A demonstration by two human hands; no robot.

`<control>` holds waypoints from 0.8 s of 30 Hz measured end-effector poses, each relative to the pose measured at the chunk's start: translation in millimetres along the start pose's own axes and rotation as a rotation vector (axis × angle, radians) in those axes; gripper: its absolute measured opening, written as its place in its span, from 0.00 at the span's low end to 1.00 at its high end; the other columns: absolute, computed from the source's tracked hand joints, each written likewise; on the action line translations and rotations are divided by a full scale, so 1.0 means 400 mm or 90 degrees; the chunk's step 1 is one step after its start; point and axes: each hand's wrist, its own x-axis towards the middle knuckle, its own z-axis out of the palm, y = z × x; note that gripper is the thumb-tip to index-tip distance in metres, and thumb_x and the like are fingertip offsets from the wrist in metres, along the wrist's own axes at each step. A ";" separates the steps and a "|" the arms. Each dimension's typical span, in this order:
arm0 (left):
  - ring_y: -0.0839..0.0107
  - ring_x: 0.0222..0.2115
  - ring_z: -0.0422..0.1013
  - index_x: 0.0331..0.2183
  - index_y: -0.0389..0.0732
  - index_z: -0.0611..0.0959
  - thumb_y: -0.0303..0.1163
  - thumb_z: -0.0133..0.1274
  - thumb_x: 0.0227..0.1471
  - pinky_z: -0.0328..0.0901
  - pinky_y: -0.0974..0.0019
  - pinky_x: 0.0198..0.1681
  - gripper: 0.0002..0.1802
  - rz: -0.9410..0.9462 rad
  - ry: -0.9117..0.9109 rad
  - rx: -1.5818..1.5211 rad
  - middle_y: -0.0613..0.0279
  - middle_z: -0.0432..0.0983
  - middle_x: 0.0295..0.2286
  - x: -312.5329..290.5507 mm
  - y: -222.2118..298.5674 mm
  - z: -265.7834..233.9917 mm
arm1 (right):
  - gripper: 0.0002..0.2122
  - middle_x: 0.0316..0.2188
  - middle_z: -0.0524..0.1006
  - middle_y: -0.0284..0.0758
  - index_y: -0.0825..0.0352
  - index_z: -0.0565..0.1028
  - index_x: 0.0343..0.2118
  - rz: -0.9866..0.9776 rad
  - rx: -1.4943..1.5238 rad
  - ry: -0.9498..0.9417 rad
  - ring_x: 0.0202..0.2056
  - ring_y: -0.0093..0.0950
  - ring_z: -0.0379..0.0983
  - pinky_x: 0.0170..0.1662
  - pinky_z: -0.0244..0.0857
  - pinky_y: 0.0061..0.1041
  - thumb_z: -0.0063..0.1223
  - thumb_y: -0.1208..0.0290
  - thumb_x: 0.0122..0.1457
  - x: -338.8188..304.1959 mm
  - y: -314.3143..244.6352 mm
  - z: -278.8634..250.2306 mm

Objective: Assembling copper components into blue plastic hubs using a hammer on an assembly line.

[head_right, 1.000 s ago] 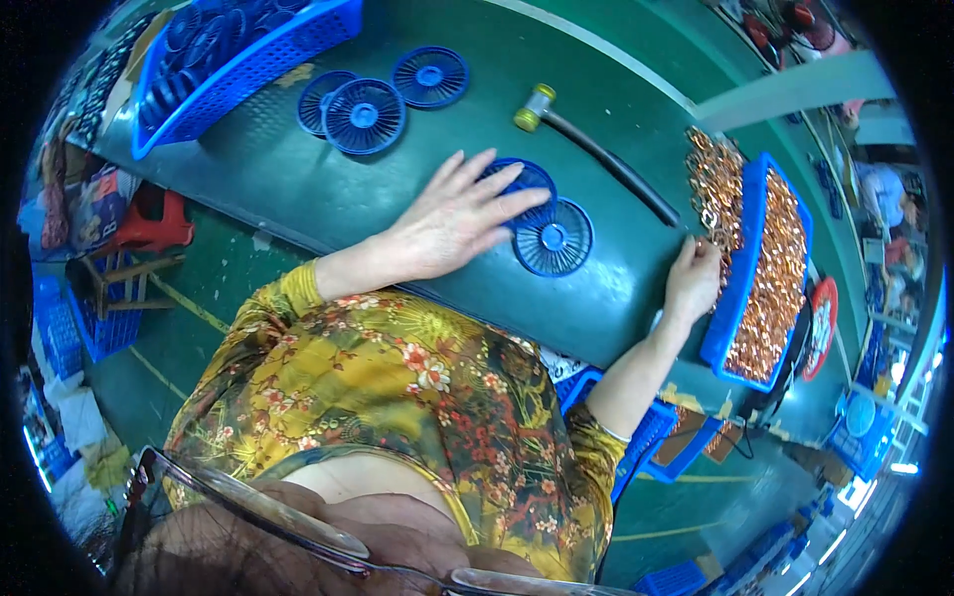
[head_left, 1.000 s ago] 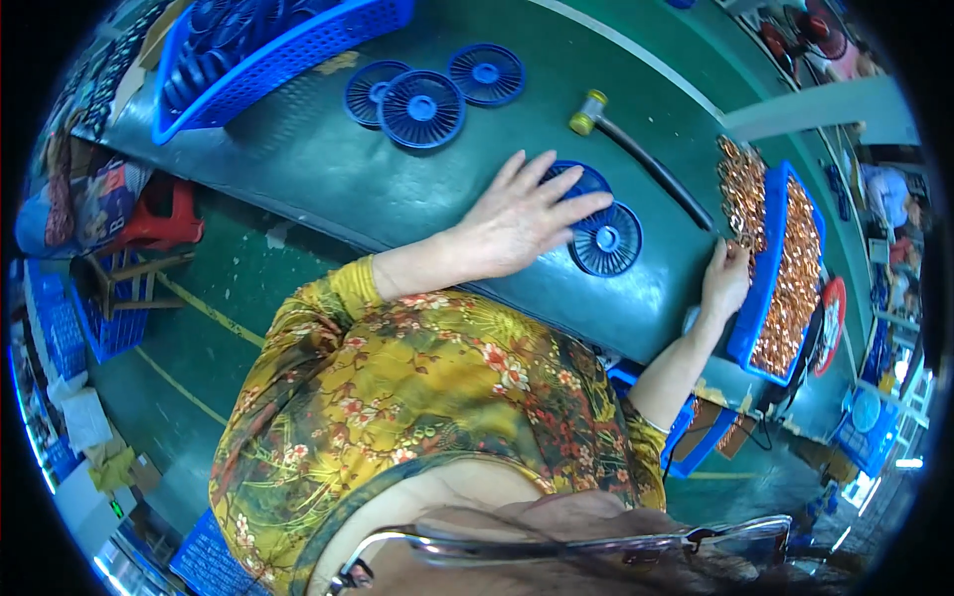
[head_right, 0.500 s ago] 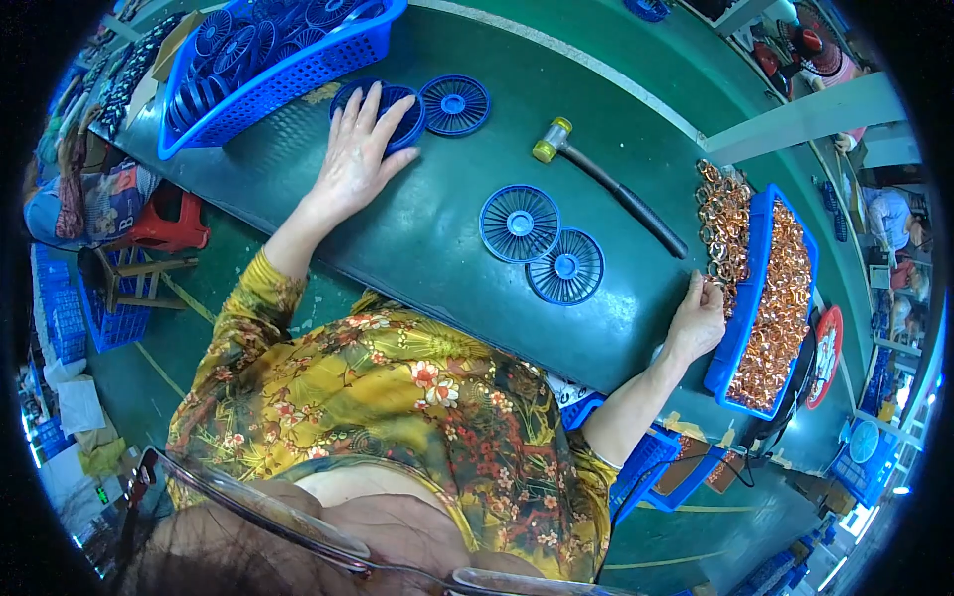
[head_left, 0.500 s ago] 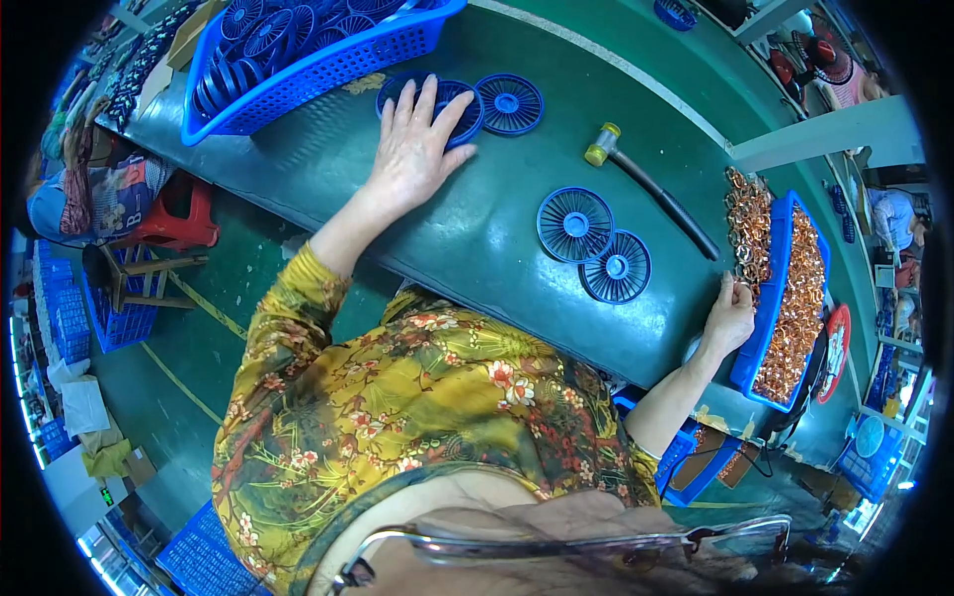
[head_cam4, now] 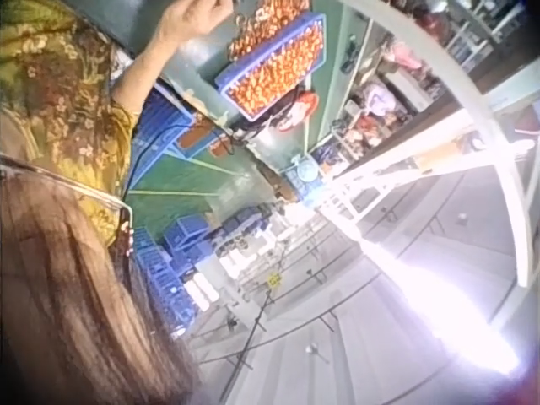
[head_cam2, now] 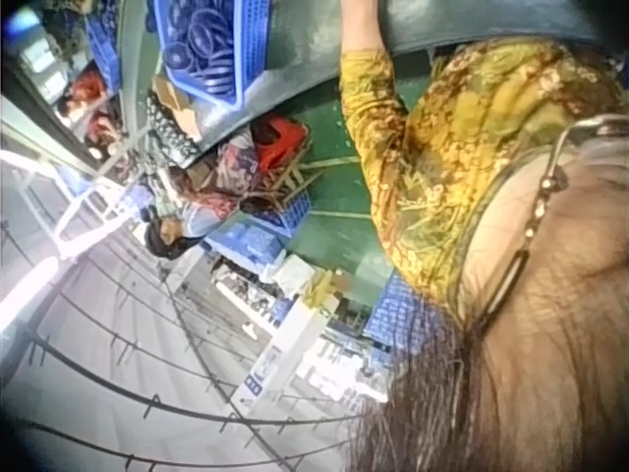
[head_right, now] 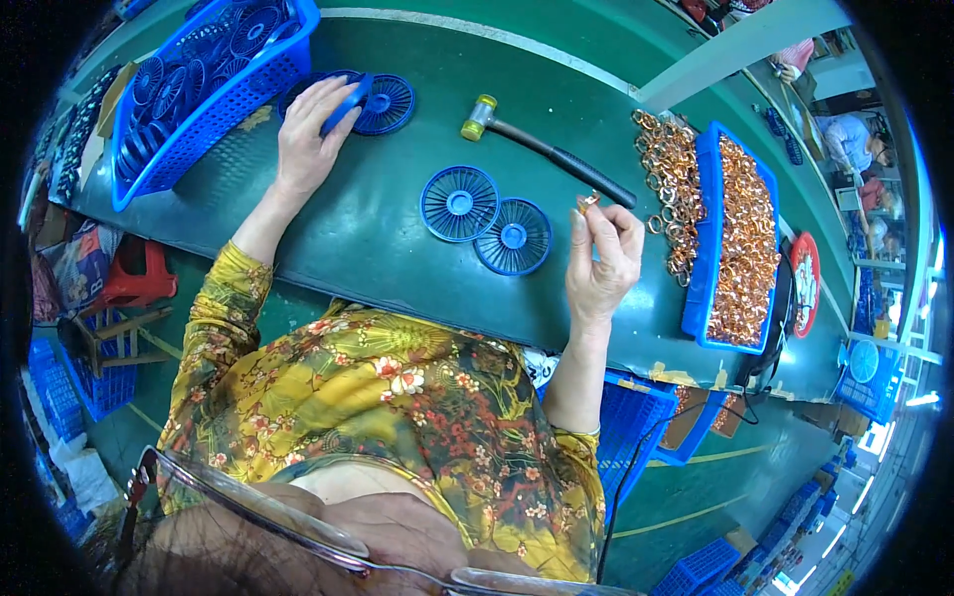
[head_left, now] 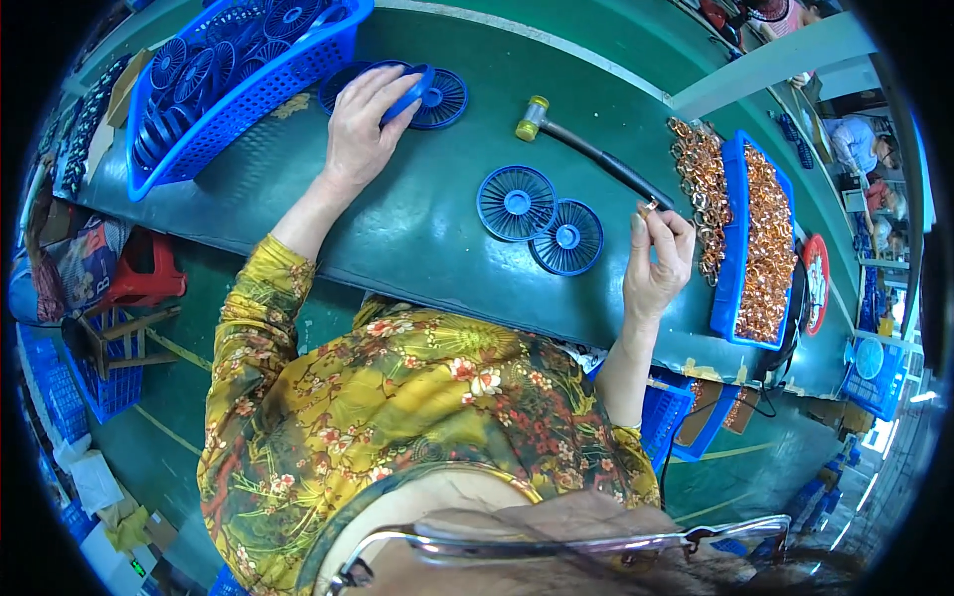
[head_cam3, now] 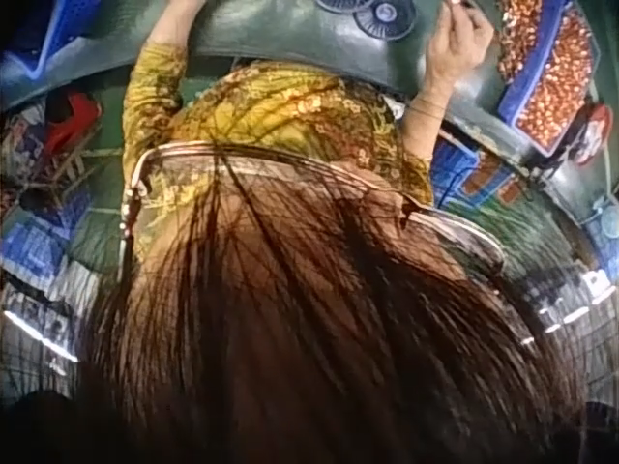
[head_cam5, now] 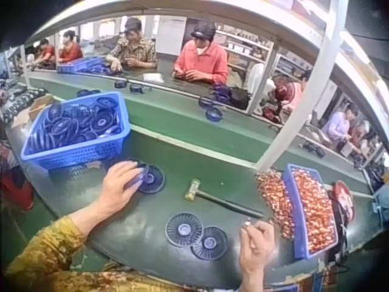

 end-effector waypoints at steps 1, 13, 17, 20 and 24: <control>0.57 0.39 0.72 0.40 0.42 0.80 0.29 0.61 0.45 0.66 0.57 0.45 0.17 -0.002 0.046 -0.059 0.57 0.78 0.37 0.007 0.022 -0.014 | 0.07 0.29 0.74 0.35 0.67 0.79 0.34 0.003 0.004 0.000 0.29 0.26 0.69 0.30 0.64 0.23 0.61 0.79 0.51 0.000 -0.011 0.002; 0.82 0.29 0.62 0.33 0.37 0.74 0.42 0.41 0.64 0.62 0.75 0.34 0.17 -0.487 -0.080 -0.659 0.69 0.68 0.26 -0.023 0.336 -0.038 | 0.11 0.24 0.76 0.36 0.67 0.76 0.26 -0.195 0.101 -0.061 0.25 0.32 0.73 0.28 0.68 0.27 0.69 0.78 0.38 0.011 -0.176 0.049; 0.81 0.31 0.63 0.35 0.36 0.74 0.43 0.40 0.64 0.62 0.74 0.36 0.18 -0.500 -0.160 -0.673 0.68 0.68 0.27 -0.020 0.364 -0.052 | 0.10 0.22 0.75 0.33 0.65 0.76 0.23 -0.212 0.139 -0.067 0.24 0.29 0.72 0.27 0.66 0.26 0.69 0.77 0.38 0.019 -0.206 0.082; 0.80 0.30 0.64 0.36 0.36 0.73 0.43 0.39 0.64 0.63 0.72 0.35 0.19 -0.499 -0.169 -0.683 0.66 0.69 0.26 -0.026 0.377 -0.048 | 0.10 0.22 0.74 0.32 0.64 0.75 0.23 -0.212 0.132 -0.076 0.24 0.29 0.71 0.27 0.65 0.26 0.68 0.75 0.39 0.014 -0.206 0.099; 0.72 0.25 0.69 0.38 0.35 0.72 0.41 0.41 0.63 0.64 0.66 0.30 0.17 -0.422 -0.155 -0.554 0.57 0.72 0.24 -0.038 0.380 -0.032 | 0.07 0.23 0.73 0.33 0.64 0.73 0.25 -0.197 0.053 -0.139 0.25 0.32 0.69 0.28 0.63 0.28 0.63 0.75 0.45 0.005 -0.208 0.112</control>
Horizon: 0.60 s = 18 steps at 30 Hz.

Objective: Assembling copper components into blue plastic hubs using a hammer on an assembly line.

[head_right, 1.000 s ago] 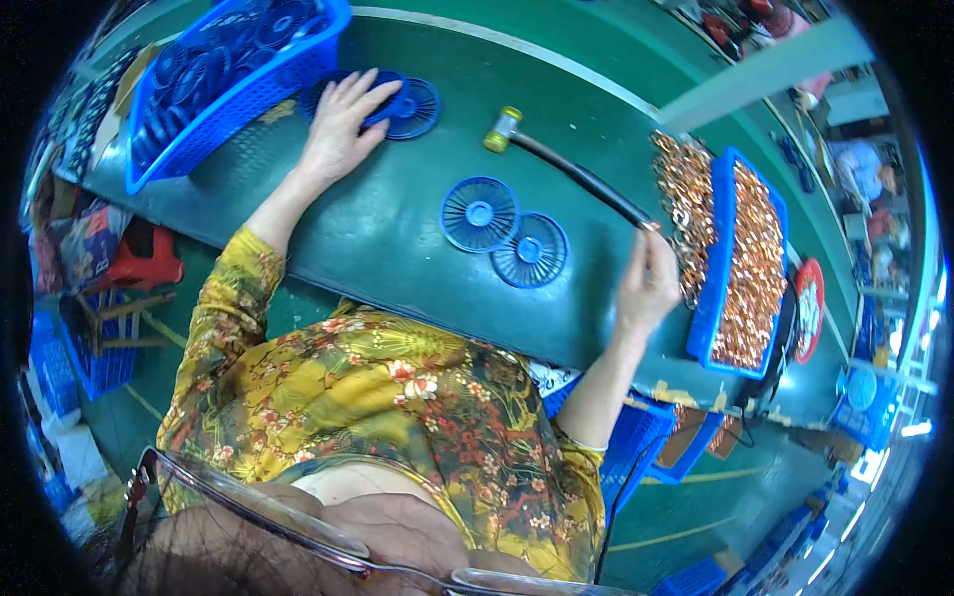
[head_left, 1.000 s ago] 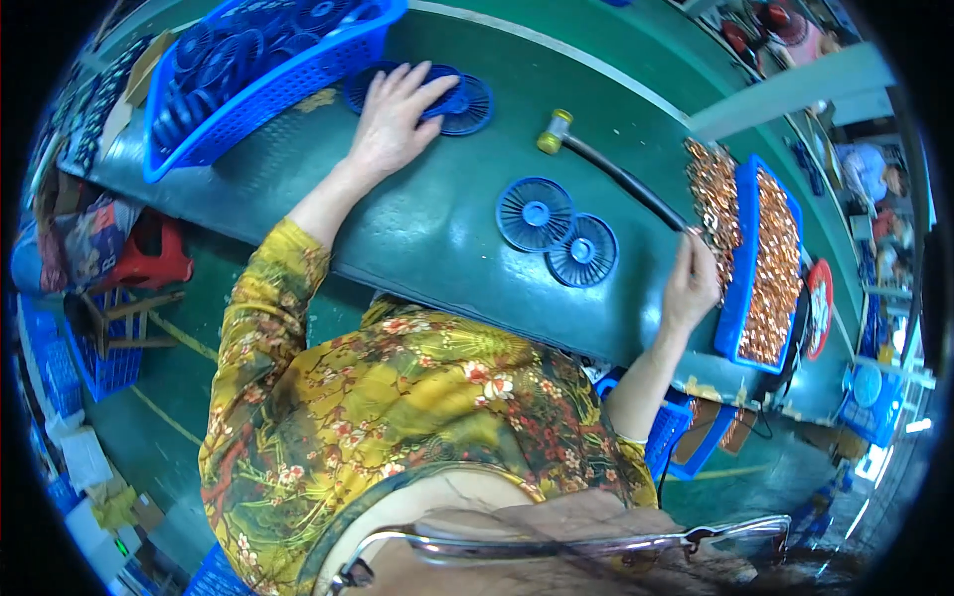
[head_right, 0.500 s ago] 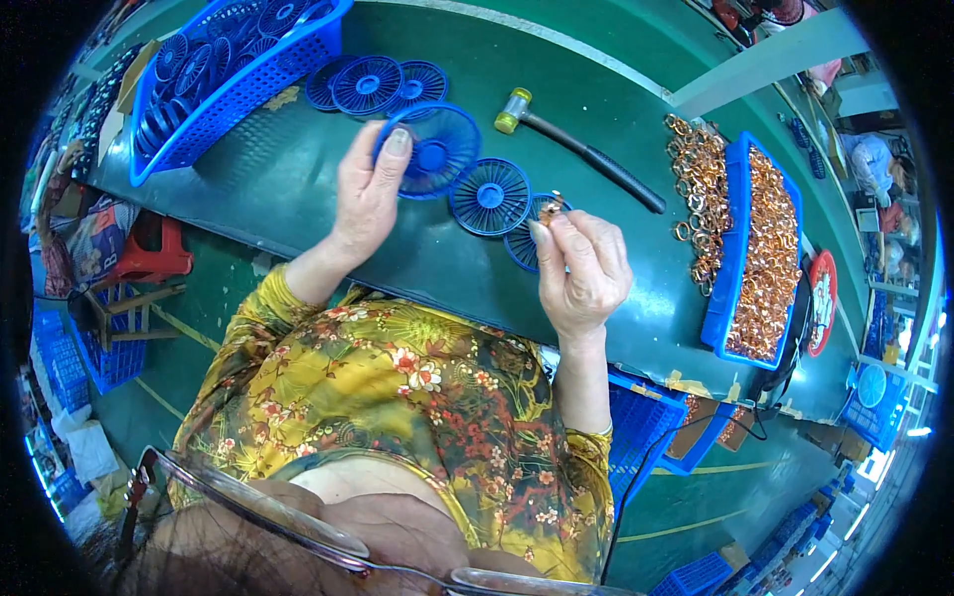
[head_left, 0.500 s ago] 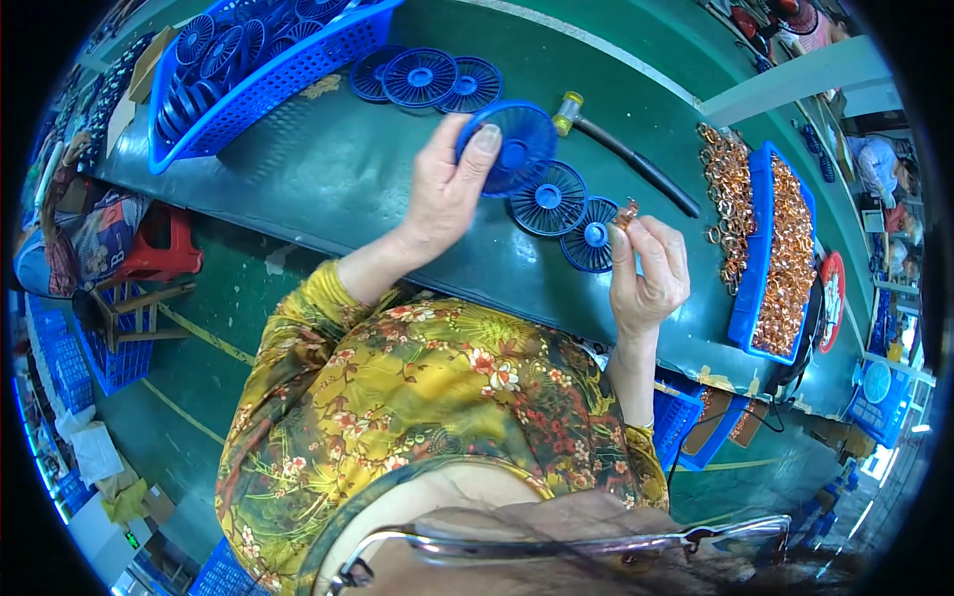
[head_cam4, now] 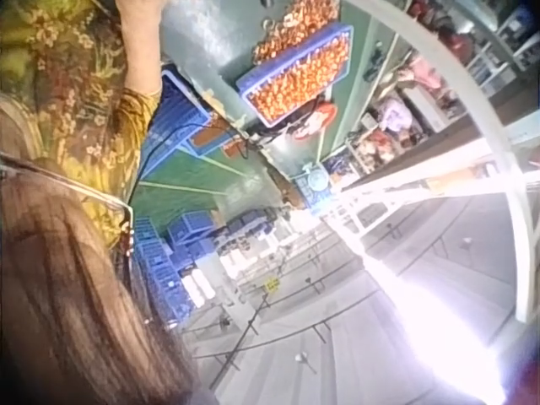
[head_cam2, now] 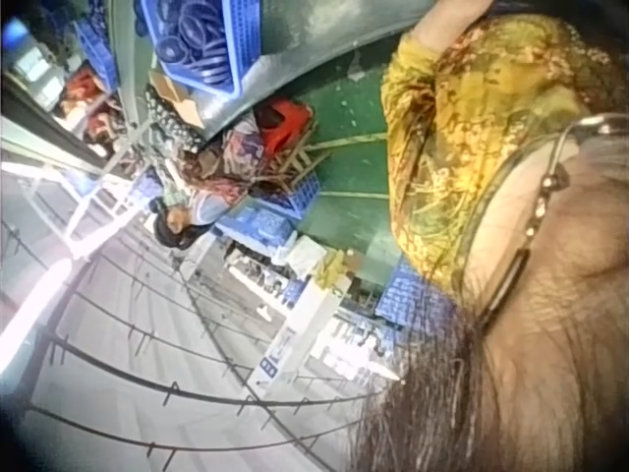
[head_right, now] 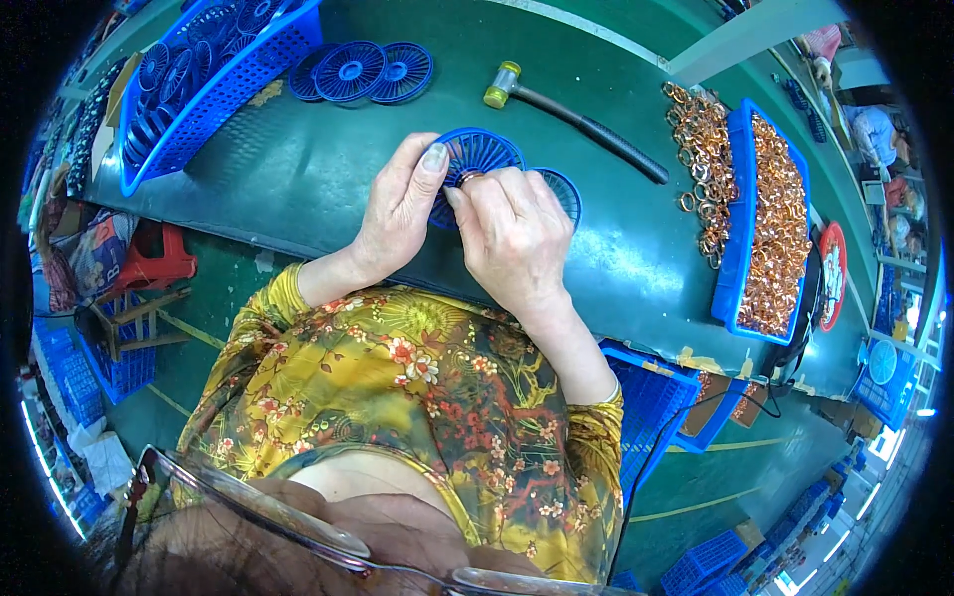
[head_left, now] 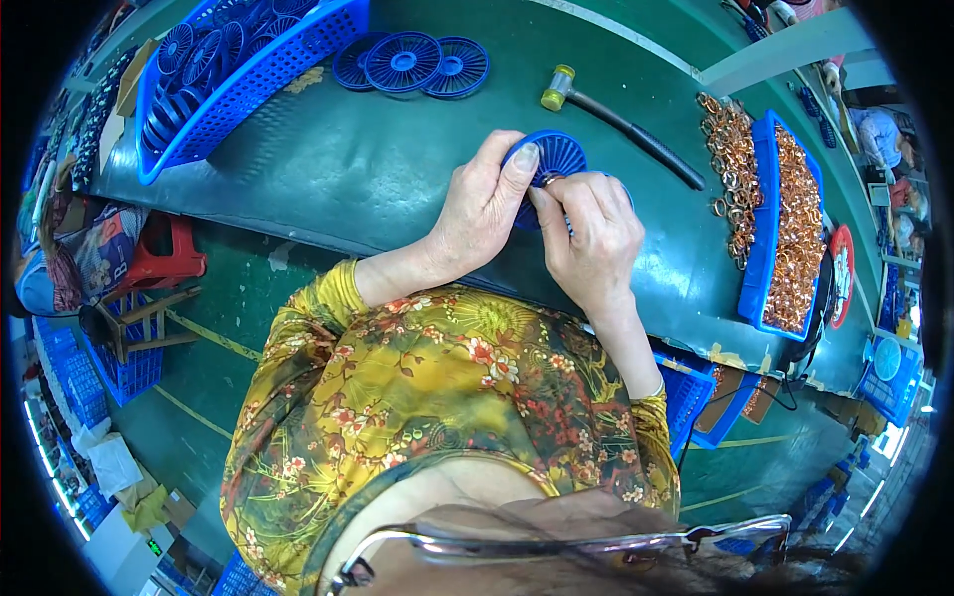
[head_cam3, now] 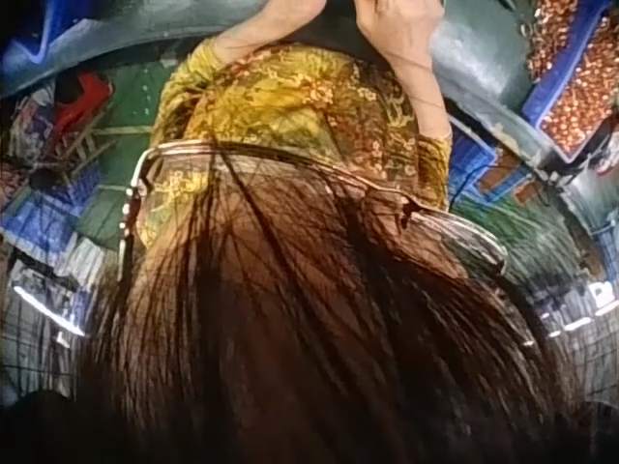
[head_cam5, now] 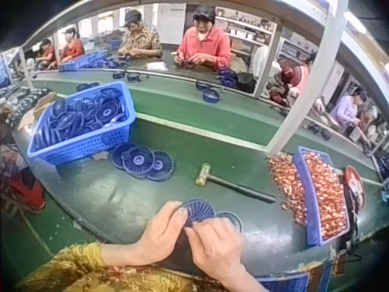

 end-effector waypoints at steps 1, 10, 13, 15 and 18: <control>0.69 0.24 0.71 0.38 0.35 0.72 0.40 0.42 0.63 0.65 0.64 0.28 0.16 0.009 0.004 0.038 0.54 0.73 0.24 -0.001 -0.003 0.001 | 0.06 0.23 0.72 0.34 0.64 0.73 0.25 0.018 -0.004 -0.022 0.25 0.33 0.69 0.28 0.63 0.29 0.61 0.75 0.46 -0.005 0.003 0.007; 0.79 0.34 0.67 0.42 0.35 0.74 0.36 0.41 0.63 0.64 0.74 0.38 0.15 -0.035 -0.039 -0.067 0.64 0.73 0.34 0.016 -0.027 -0.015 | 0.14 0.40 0.75 0.31 0.62 0.77 0.35 0.094 -0.071 0.075 0.48 0.35 0.66 0.54 0.53 0.41 0.63 0.63 0.46 -0.028 0.003 0.029; 0.82 0.33 0.66 0.43 0.36 0.74 0.40 0.39 0.64 0.63 0.76 0.37 0.18 -0.221 -0.137 -0.286 0.67 0.72 0.33 0.020 -0.019 -0.031 | 0.14 0.45 0.76 0.22 0.59 0.80 0.32 0.024 -0.071 0.004 0.56 0.32 0.63 0.61 0.44 0.46 0.63 0.58 0.44 -0.029 0.016 -0.001; 0.76 0.38 0.70 0.47 0.34 0.72 0.39 0.37 0.64 0.66 0.71 0.42 0.20 -0.246 -0.242 -0.352 0.60 0.72 0.38 0.014 -0.036 -0.056 | 0.16 0.44 0.78 0.24 0.58 0.82 0.34 -0.021 -0.021 -0.056 0.58 0.34 0.62 0.62 0.43 0.44 0.63 0.56 0.43 -0.030 0.019 -0.036; 0.74 0.41 0.70 0.49 0.34 0.70 0.43 0.37 0.64 0.66 0.69 0.45 0.22 -0.249 -0.315 -0.378 0.58 0.72 0.41 0.009 -0.023 -0.062 | 0.16 0.44 0.78 0.24 0.58 0.82 0.34 -0.040 0.036 -0.083 0.58 0.35 0.62 0.63 0.43 0.45 0.63 0.56 0.42 -0.029 0.020 -0.064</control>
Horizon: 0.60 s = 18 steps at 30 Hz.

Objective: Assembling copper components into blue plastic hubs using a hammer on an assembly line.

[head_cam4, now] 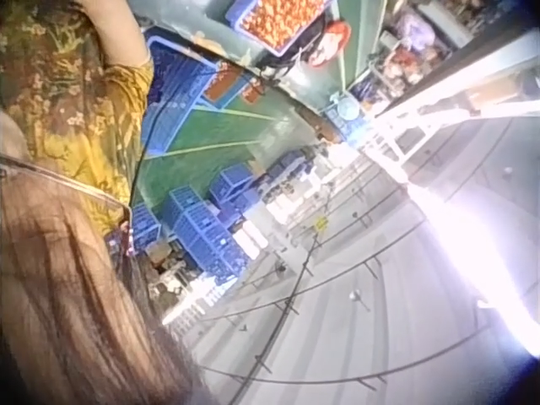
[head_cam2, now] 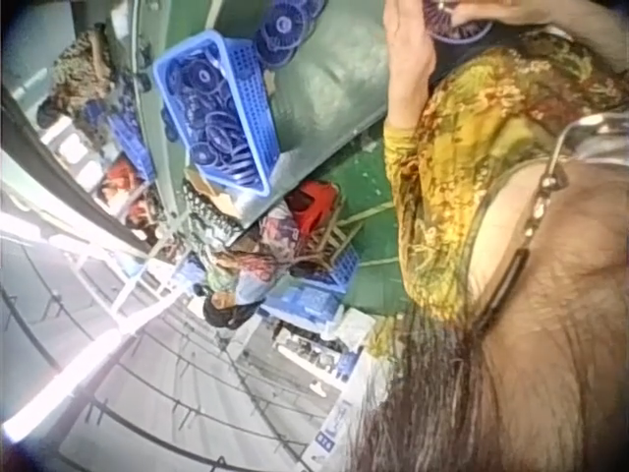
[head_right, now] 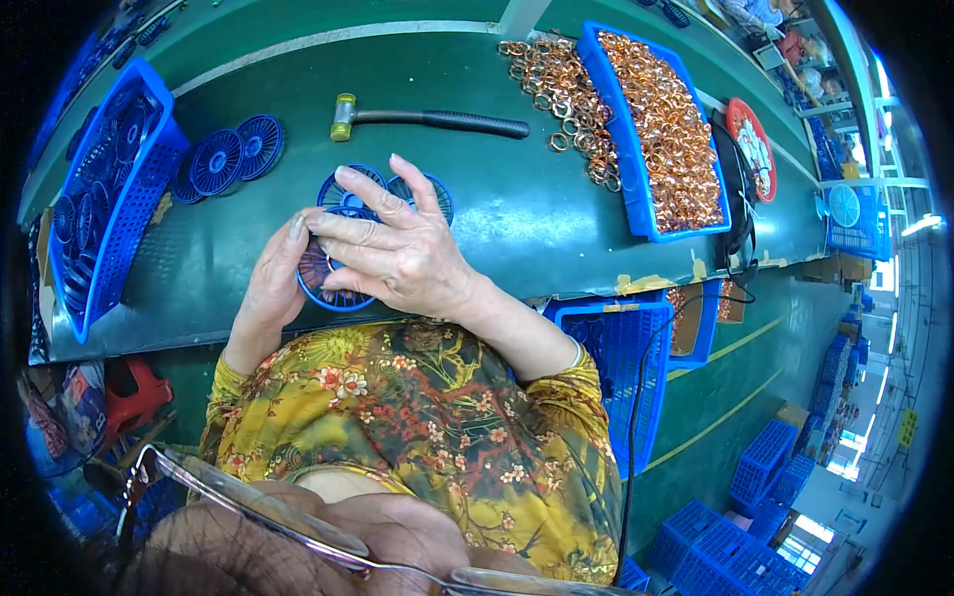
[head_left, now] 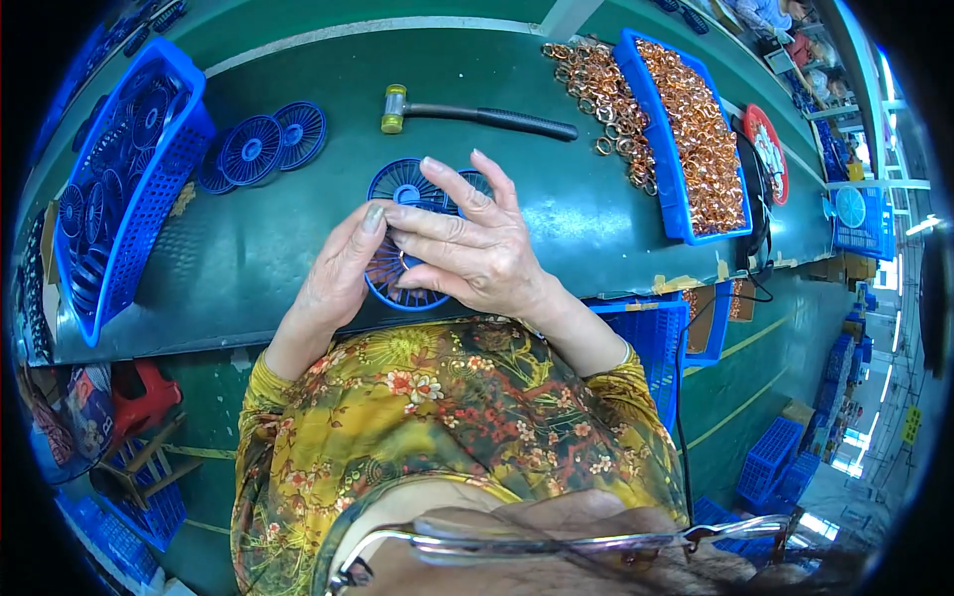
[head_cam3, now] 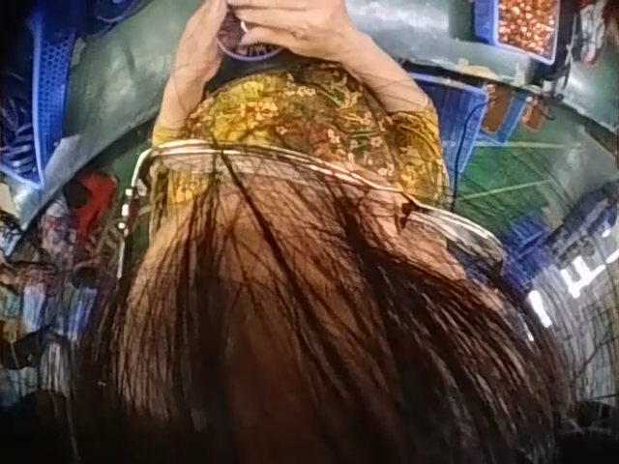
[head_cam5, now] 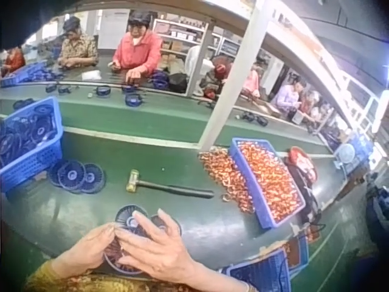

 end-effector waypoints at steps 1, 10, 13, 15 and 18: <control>0.73 0.41 0.70 0.49 0.33 0.69 0.44 0.37 0.64 0.66 0.68 0.46 0.24 -0.008 -0.029 -0.011 0.57 0.71 0.41 -0.004 0.004 0.006 | 0.16 0.45 0.78 0.25 0.58 0.82 0.35 0.000 0.007 -0.001 0.58 0.35 0.63 0.62 0.46 0.44 0.64 0.57 0.43 -0.001 -0.002 -0.005; 0.76 0.40 0.71 0.48 0.35 0.69 0.32 0.57 0.53 0.68 0.70 0.44 0.24 0.002 0.032 0.033 0.60 0.74 0.39 -0.001 -0.026 0.007 | 0.16 0.45 0.78 0.29 0.59 0.81 0.36 0.069 0.099 0.005 0.54 0.33 0.69 0.57 0.55 0.41 0.66 0.61 0.43 -0.032 0.026 0.035; 0.76 0.39 0.72 0.48 0.35 0.69 0.32 0.57 0.53 0.68 0.70 0.43 0.23 0.010 0.034 0.048 0.60 0.74 0.39 0.001 -0.032 0.007 | 0.16 0.43 0.78 0.29 0.59 0.81 0.37 0.068 0.106 0.022 0.52 0.32 0.70 0.55 0.57 0.41 0.66 0.62 0.43 -0.038 0.030 0.045; 0.76 0.39 0.72 0.48 0.35 0.69 0.31 0.56 0.54 0.68 0.70 0.43 0.23 0.014 0.038 0.045 0.60 0.74 0.39 0.000 -0.035 0.007 | 0.17 0.43 0.78 0.29 0.59 0.80 0.38 0.066 0.102 0.034 0.51 0.32 0.71 0.54 0.59 0.40 0.66 0.62 0.43 -0.042 0.035 0.055; 0.76 0.38 0.72 0.48 0.35 0.68 0.29 0.55 0.55 0.68 0.71 0.40 0.21 0.109 0.103 0.181 0.59 0.75 0.38 -0.007 -0.031 0.018 | 0.19 0.44 0.78 0.33 0.61 0.79 0.40 0.059 0.064 -0.020 0.50 0.32 0.71 0.54 0.60 0.34 0.65 0.62 0.44 -0.023 0.052 0.028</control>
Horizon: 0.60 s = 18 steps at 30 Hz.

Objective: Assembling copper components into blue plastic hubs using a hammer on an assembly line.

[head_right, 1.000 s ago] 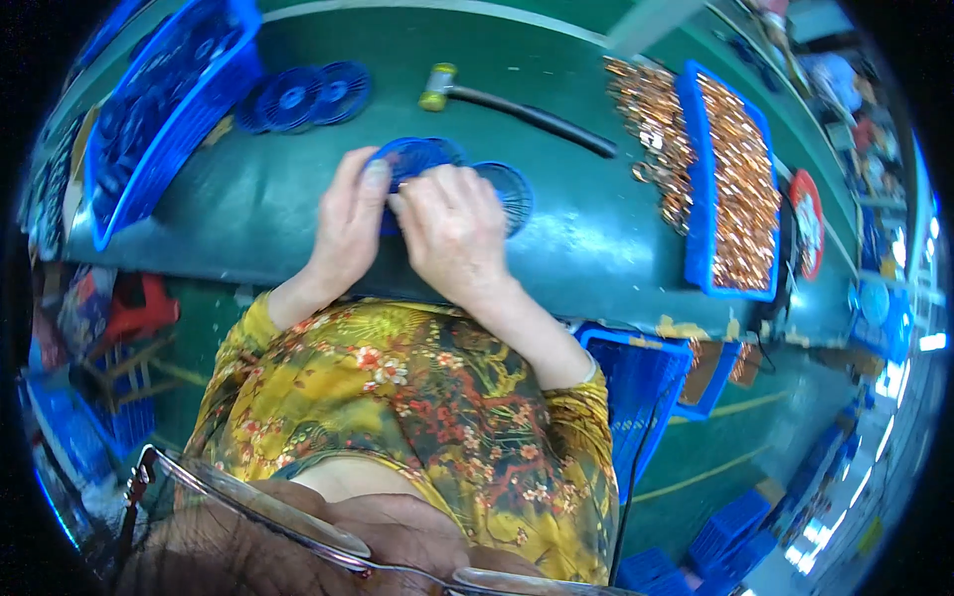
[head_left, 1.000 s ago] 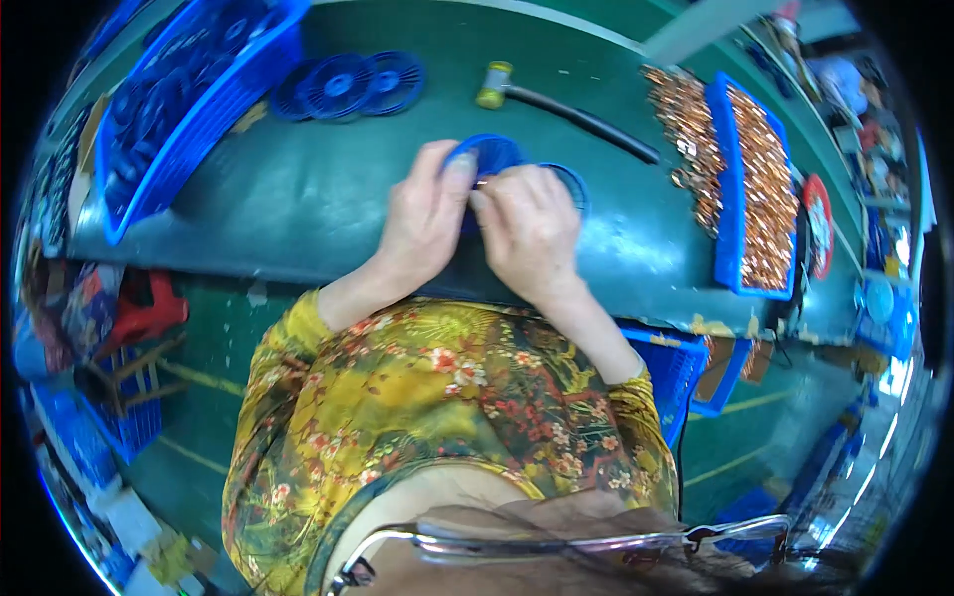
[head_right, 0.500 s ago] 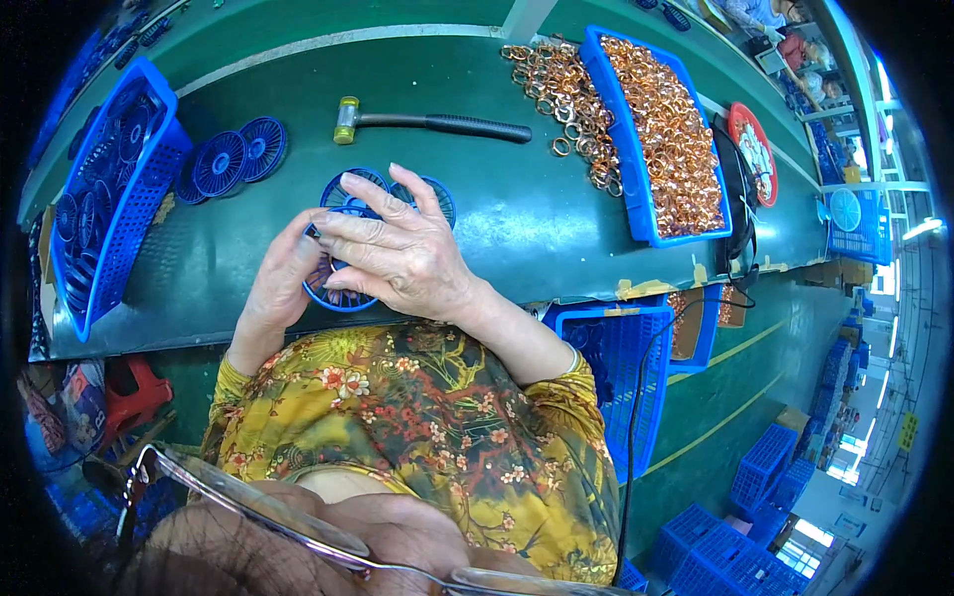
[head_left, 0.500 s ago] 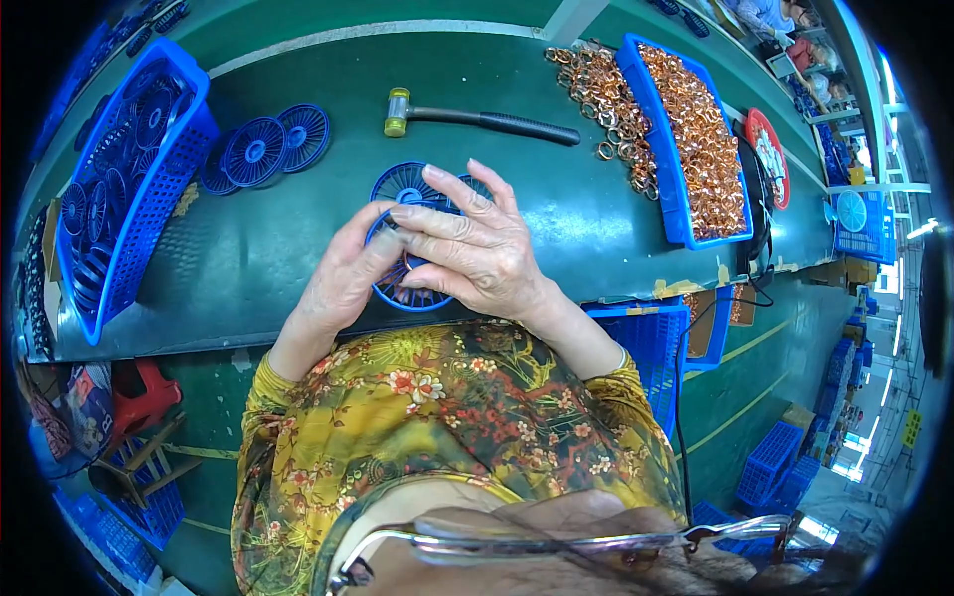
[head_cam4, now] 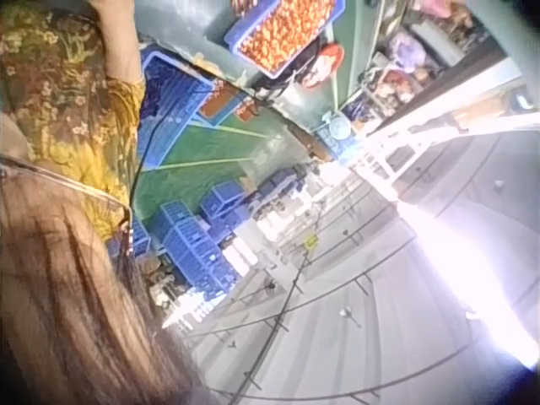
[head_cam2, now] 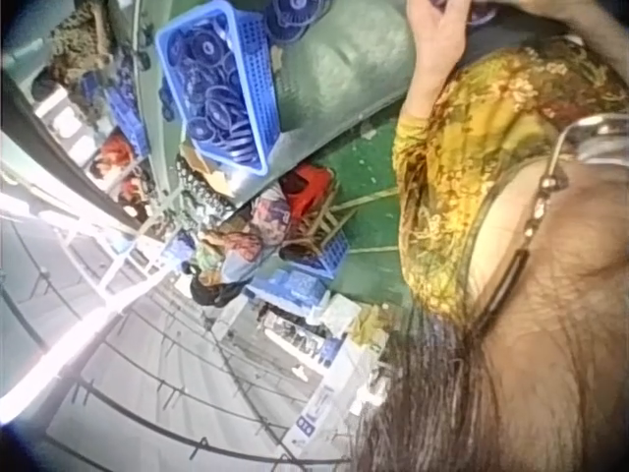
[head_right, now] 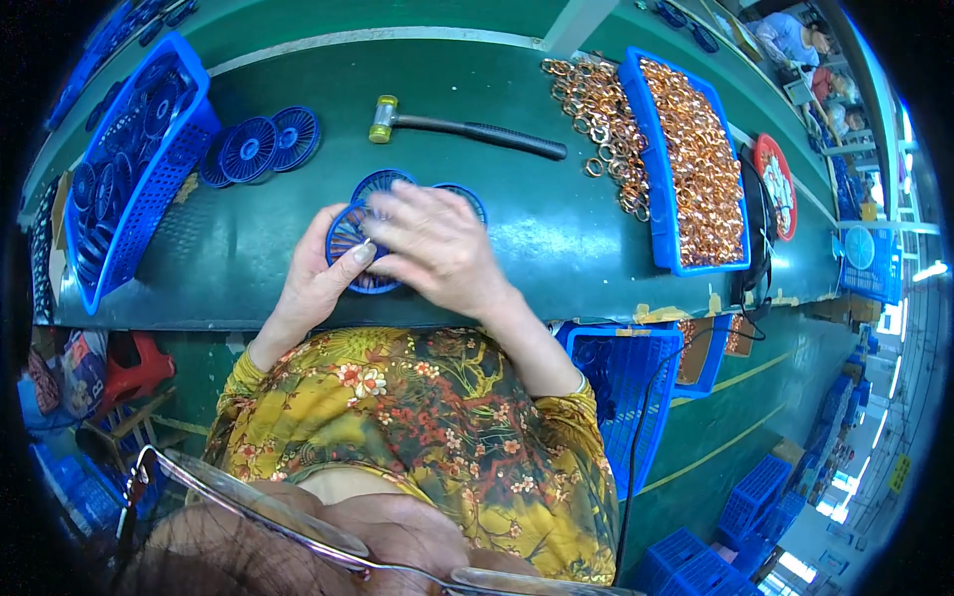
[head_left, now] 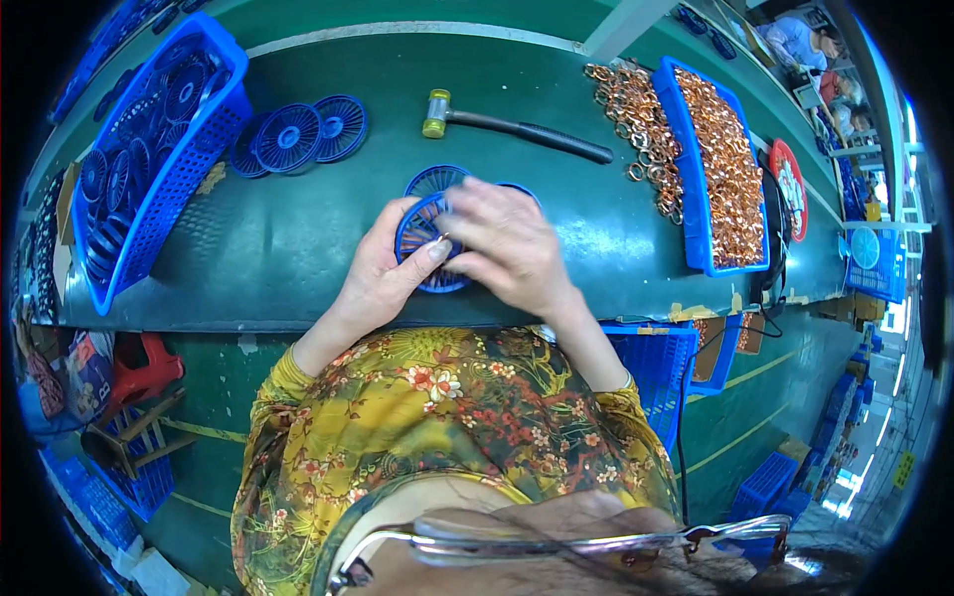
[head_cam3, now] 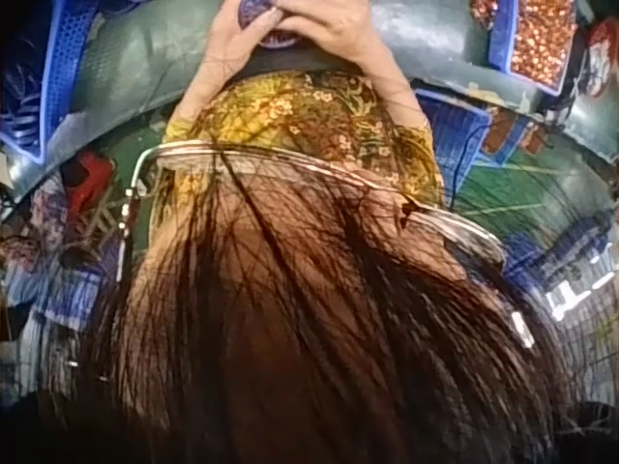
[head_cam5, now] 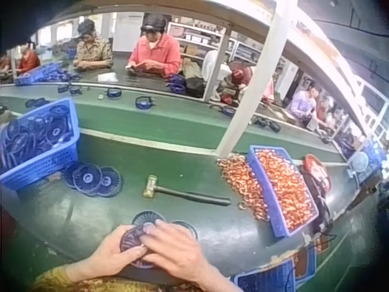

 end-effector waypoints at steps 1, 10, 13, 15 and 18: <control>0.76 0.36 0.73 0.49 0.36 0.68 0.29 0.54 0.55 0.68 0.70 0.39 0.21 0.057 0.063 0.129 0.58 0.76 0.37 -0.003 0.011 0.001 | 0.17 0.43 0.77 0.37 0.62 0.78 0.41 0.052 0.003 0.028 0.48 0.35 0.73 0.49 0.65 0.32 0.64 0.66 0.47 0.001 0.013 -0.021; 0.50 0.55 0.58 0.50 0.46 0.72 0.35 0.53 0.53 0.49 0.43 0.58 0.22 0.191 0.111 0.790 0.49 0.65 0.51 0.028 -0.019 -0.050 | 0.13 0.26 0.75 0.43 0.68 0.73 0.29 0.519 -0.486 0.013 0.30 0.42 0.73 0.33 0.66 0.40 0.55 0.61 0.56 -0.169 0.320 -0.243; 0.45 0.61 0.47 0.52 0.47 0.71 0.48 0.51 0.53 0.40 0.38 0.61 0.27 0.182 0.064 0.812 0.43 0.56 0.57 0.043 -0.012 -0.073 | 0.12 0.23 0.75 0.42 0.67 0.74 0.27 0.520 -0.502 0.007 0.26 0.42 0.73 0.30 0.65 0.39 0.54 0.61 0.57 -0.189 0.312 -0.239; 0.43 0.60 0.49 0.52 0.47 0.71 0.51 0.53 0.51 0.41 0.37 0.61 0.30 0.223 0.096 0.870 0.39 0.57 0.55 0.078 0.002 -0.119 | 0.12 0.22 0.75 0.43 0.67 0.74 0.26 0.517 -0.470 0.008 0.25 0.42 0.73 0.29 0.65 0.39 0.54 0.62 0.57 -0.181 0.293 -0.232; 0.43 0.59 0.50 0.54 0.46 0.68 0.49 0.61 0.42 0.45 0.39 0.60 0.39 0.230 0.183 1.026 0.40 0.58 0.55 0.118 0.043 -0.207 | 0.11 0.22 0.76 0.43 0.67 0.75 0.28 0.482 -0.402 0.052 0.23 0.40 0.73 0.27 0.65 0.37 0.53 0.63 0.58 -0.169 0.247 -0.211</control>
